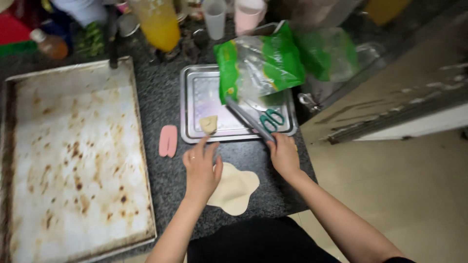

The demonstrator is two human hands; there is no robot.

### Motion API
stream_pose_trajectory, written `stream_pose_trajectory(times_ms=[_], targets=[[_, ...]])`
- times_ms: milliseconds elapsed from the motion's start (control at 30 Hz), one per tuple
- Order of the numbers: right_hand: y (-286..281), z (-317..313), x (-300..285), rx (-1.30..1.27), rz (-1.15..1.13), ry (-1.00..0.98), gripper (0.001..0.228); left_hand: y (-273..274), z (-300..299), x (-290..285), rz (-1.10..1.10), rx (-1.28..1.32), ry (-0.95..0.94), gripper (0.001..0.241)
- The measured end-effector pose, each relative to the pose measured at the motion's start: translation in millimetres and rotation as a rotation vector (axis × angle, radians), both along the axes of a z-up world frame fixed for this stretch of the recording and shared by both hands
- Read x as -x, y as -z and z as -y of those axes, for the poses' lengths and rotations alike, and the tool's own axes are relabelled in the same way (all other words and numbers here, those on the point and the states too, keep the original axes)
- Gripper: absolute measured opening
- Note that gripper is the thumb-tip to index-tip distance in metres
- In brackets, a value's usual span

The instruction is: Prepare a sausage pastry by rolling out dough, adding cheese and sausage, and folding it.

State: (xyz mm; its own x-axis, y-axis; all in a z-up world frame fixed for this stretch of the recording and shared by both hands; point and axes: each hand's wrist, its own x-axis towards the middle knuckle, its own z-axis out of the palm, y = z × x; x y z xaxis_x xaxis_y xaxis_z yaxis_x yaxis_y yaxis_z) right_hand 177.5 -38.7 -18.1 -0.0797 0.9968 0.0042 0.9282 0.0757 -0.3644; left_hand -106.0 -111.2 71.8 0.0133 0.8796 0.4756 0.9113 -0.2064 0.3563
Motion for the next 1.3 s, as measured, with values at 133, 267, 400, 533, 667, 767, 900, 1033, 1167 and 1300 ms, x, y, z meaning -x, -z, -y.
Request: stream_pose_trajectory(times_ms=[133, 267, 400, 533, 667, 767, 900, 1033, 1167, 1300], targets=[[-25.2, -6.0, 11.1, -0.016, -0.033, 0.064, 0.034, 8.3, 2.8, -10.6, 0.054, 0.079, 0.142, 0.043], [-52.0, -42.2, 23.5, -0.295, -0.056, 0.133, 0.038, 12.1, 7.9, -5.7, 0.109, 0.197, 0.17, 0.043], [-50.8, -123.6, 4.9, -0.601, -0.407, 0.259, 0.047, 11.5, 20.4, -0.9, 0.163, 0.29, 0.136, 0.037], [-46.5, -193.2, -22.8, -0.392, -0.293, 0.425, 0.073, -10.0, 28.5, -10.6, 0.345, 0.363, 0.155, 0.037], [-88.7, -203.8, -18.3, -0.287, -0.326, 0.465, 0.033, -45.6, 31.1, -19.7, 0.508, 0.292, 0.253, 0.026], [-118.5, -193.2, 1.9, -0.412, -0.405, 0.394, 0.022, -61.2, 22.0, -23.4, 0.599, 0.312, 0.259, 0.023], [-130.6, -187.0, 6.4, -0.42, -0.186, 0.316, 0.011, -72.9, -2.0, -30.7, 0.674, 0.298, 0.329, 0.026], [-99.8, -210.1, -21.1, -0.29, 0.156, 0.272, 0.055, -90.0, -8.9, -56.5, 0.713, 0.297, 0.37, 0.025], [-71.9, -240.9, -45.2, -0.145, 0.325, 0.199, 0.029, -90.0, -5.4, -72.6, 0.769, 0.348, 0.412, 0.025], [-129.0, -203.8, -11.7, -0.318, -0.079, 0.29, 0.016, -81.0, -10.4, -71.8, 0.849, 0.406, 0.356, 0.026]])
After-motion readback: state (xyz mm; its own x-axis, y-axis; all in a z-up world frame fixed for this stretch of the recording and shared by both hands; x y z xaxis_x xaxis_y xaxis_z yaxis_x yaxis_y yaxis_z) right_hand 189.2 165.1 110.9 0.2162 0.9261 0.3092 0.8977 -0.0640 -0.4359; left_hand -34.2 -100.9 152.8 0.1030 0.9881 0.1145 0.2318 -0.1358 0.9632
